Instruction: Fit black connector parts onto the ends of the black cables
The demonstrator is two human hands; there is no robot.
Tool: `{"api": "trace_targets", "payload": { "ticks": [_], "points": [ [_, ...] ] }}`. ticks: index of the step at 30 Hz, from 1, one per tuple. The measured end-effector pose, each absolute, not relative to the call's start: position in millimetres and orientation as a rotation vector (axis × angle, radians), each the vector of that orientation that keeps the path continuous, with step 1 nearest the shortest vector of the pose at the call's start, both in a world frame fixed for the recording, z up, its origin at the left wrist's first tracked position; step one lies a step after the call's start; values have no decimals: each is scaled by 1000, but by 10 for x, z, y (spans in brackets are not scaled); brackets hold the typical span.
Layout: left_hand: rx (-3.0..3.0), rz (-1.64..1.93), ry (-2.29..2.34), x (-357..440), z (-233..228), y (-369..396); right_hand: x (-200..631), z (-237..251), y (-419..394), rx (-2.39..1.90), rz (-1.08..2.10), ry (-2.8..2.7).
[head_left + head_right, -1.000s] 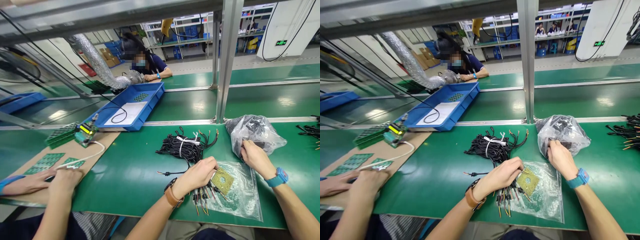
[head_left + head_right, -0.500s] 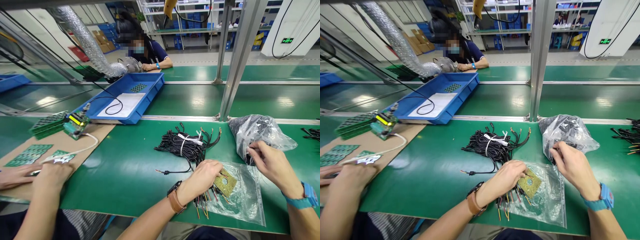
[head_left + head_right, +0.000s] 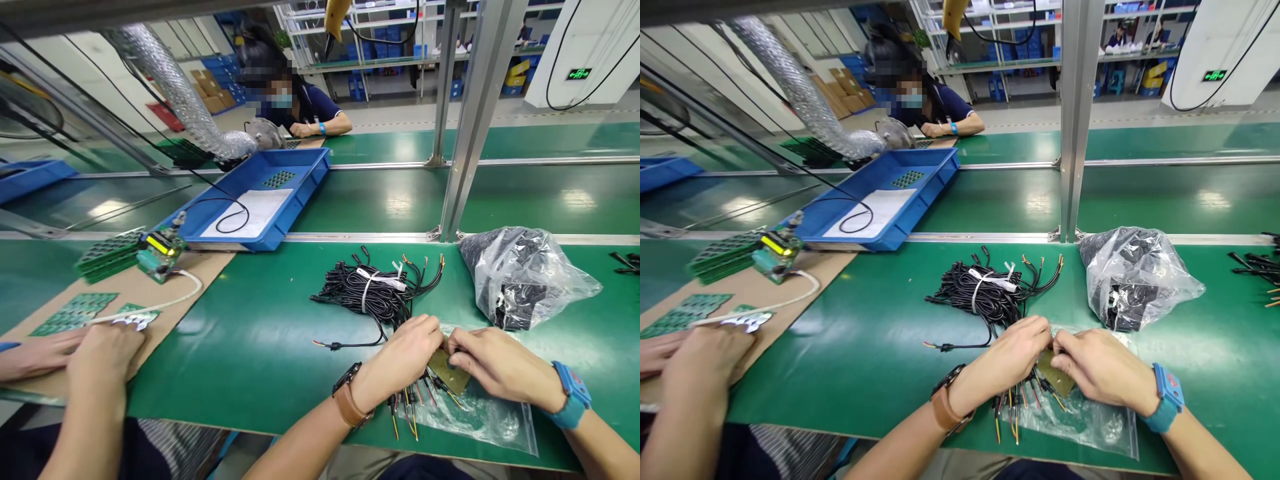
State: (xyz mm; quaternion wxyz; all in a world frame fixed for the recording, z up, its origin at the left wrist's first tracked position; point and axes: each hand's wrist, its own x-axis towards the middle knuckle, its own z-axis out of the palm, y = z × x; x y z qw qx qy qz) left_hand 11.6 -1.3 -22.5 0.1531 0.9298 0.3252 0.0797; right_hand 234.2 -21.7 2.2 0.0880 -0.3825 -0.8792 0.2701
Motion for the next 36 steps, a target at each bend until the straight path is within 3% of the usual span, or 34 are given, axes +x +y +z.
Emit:
{"api": "trace_targets", "payload": {
  "ticks": [21, 30, 36],
  "points": [
    [2768, 341, 919, 160, -273, -5, 2381, 62, -147, -1159, 803, -2598],
    [2873, 185, 945, 210, -264, -22, 2432, 92, -100, -1218, 650, -2310],
    [2720, 324, 1032, 183, -273, -14, 2454, -7, -90, -1304, 672, -2131]
  ]
}}
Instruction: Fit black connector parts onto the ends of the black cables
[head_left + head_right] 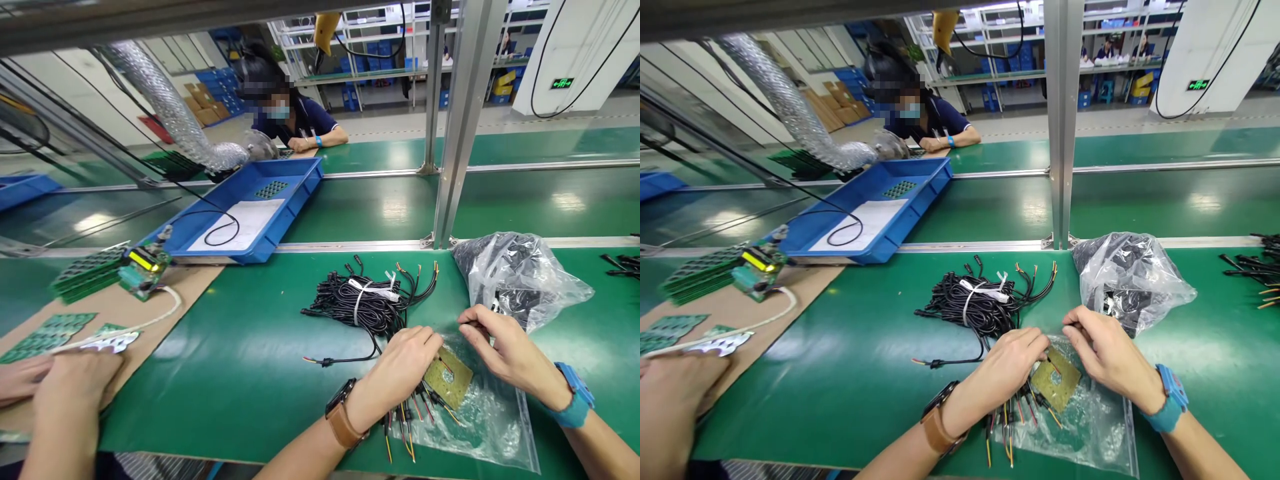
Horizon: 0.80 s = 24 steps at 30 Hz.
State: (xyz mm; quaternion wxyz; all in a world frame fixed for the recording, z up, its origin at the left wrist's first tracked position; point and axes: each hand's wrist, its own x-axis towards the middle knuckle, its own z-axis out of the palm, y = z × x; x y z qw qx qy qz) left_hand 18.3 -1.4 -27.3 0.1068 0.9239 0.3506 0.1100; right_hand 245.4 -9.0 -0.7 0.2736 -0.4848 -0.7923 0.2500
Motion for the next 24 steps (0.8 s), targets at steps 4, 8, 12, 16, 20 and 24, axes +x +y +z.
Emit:
{"api": "trace_targets", "payload": {
  "ticks": [4, 8, 12, 16, 20, 24],
  "points": [
    [2556, 559, 977, 146, -283, 2, 2530, -52, -50, -1352, 731, -2034],
    [2449, 769, 953, 131, -280, 11, 2548, -65, -24, -1348, 805, -1969],
    [2331, 947, 979, 146, -267, 12, 2516, -95, -8, -1365, 988, -1752],
    [2234, 1038, 992, 170, -267, 1, 2490, -120, 15, -1312, 1304, -1490],
    [2192, 1097, 963, 181, -276, -2, 2485, -90, 19, -1250, 1501, -1359],
    [2204, 1135, 931, 178, -275, 11, 2457, -56, 8, -1178, 1600, -1292]
  ]
}}
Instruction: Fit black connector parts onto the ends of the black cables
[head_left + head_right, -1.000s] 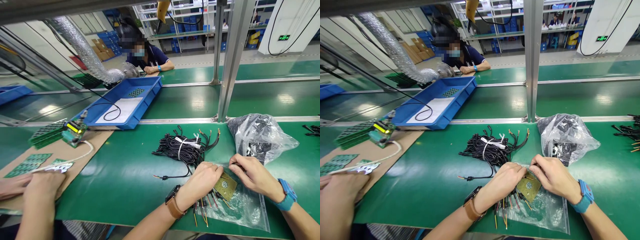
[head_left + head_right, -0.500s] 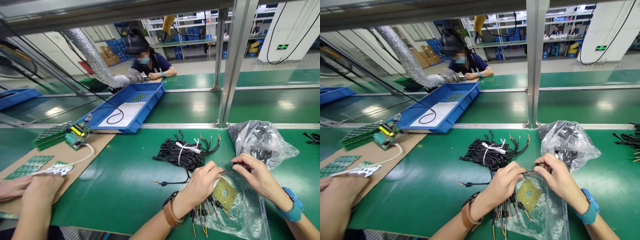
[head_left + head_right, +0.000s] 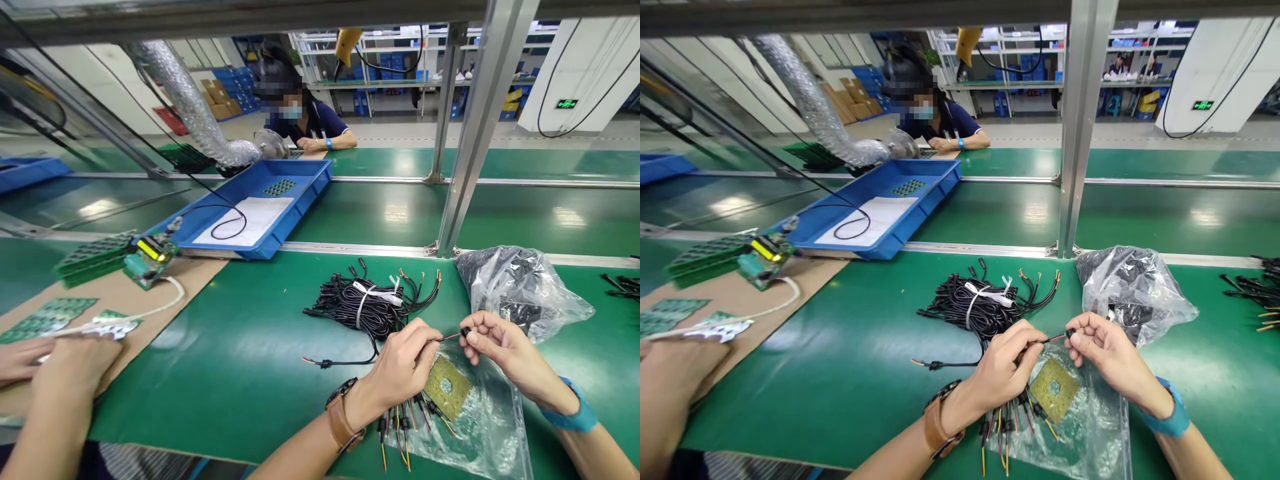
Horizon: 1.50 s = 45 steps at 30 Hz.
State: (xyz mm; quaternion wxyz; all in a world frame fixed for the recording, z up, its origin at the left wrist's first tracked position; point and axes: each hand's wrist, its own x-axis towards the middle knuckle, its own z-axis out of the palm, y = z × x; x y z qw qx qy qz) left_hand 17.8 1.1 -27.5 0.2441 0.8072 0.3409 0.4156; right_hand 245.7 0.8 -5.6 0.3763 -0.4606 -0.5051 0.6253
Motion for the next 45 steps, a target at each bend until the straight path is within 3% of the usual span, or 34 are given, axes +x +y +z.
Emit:
{"api": "trace_targets", "payload": {
  "ticks": [9, 23, 36, 39, 45],
  "points": [
    [2223, 1143, 923, 163, -289, 23, 2415, -101, 4, -1052, 1750, -1194],
    [2280, 1089, 955, 181, -327, 3, 2358, -98, -39, -1046, 1705, -1224],
    [2317, 1299, 1024, 284, -361, -76, 2239, -78, -135, -1011, 1732, -1272],
    [2302, 1277, 1029, 285, -367, -77, 2237, -106, -151, -1061, 1662, -1341],
    [2224, 1180, 1008, 263, -361, -77, 2247, -167, -171, -1207, 1234, -1654]
  ]
}}
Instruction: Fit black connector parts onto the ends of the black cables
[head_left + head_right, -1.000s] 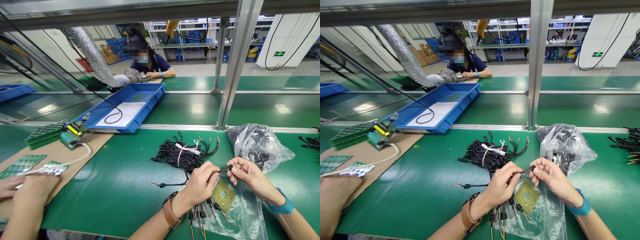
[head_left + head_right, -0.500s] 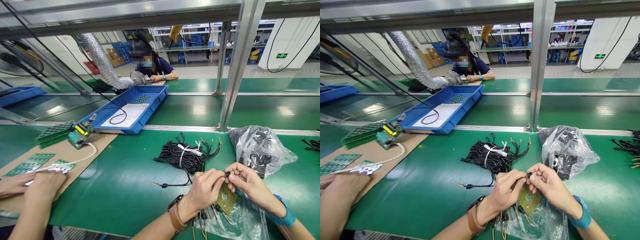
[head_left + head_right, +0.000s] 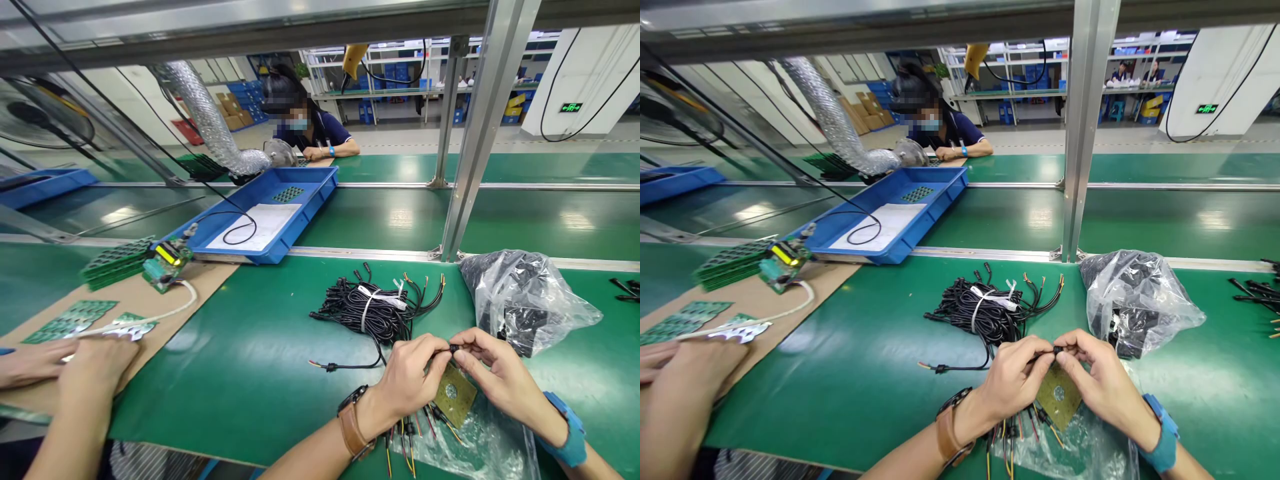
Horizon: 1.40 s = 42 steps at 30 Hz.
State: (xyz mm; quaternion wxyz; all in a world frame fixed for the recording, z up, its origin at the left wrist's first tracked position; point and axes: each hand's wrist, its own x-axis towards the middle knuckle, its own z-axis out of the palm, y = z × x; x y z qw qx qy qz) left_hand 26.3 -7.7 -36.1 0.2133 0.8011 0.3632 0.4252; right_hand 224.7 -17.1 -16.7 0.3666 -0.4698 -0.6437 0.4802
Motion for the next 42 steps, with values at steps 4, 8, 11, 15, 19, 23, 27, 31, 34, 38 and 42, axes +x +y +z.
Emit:
{"api": "trace_targets", "payload": {
  "ticks": [4, 8, 11, 15, 19, 23, 27, 31, 34, 38, 42],
  "points": [
    [2074, 1005, 936, 203, -297, -45, 2280, -179, -140, -1235, 1172, -1702],
    [2044, 1059, 909, 174, -290, 7, 2300, -206, -124, -1249, 1162, -1705],
    [2067, 1123, 903, 190, -335, 26, 2283, -243, -133, -1230, 1177, -1712],
    [2103, 1159, 1005, 205, -375, 24, 2249, -282, -153, -1192, 1176, -1723],
    [2160, 1191, 1014, 195, -398, 15, 2221, -306, -172, -1155, 1125, -1751],
    [2193, 1192, 977, 193, -437, 6, 2188, -311, -181, -1131, 1041, -1812],
    [2203, 1171, 967, 202, -456, 4, 2168, -282, -173, -1086, 956, -1886],
    [2230, 1117, 971, 200, -468, 0, 2160, -276, -164, -1048, 895, -1982],
    [2245, 1067, 990, 186, -474, 3, 2145, -300, -164, -1033, 889, -2033],
    [2251, 1006, 978, 162, -436, 36, 2139, -328, -155, -1057, 903, -1987],
    [2224, 1000, 922, 152, -381, 71, 2182, -359, -134, -1132, 927, -1860]
  ]
}}
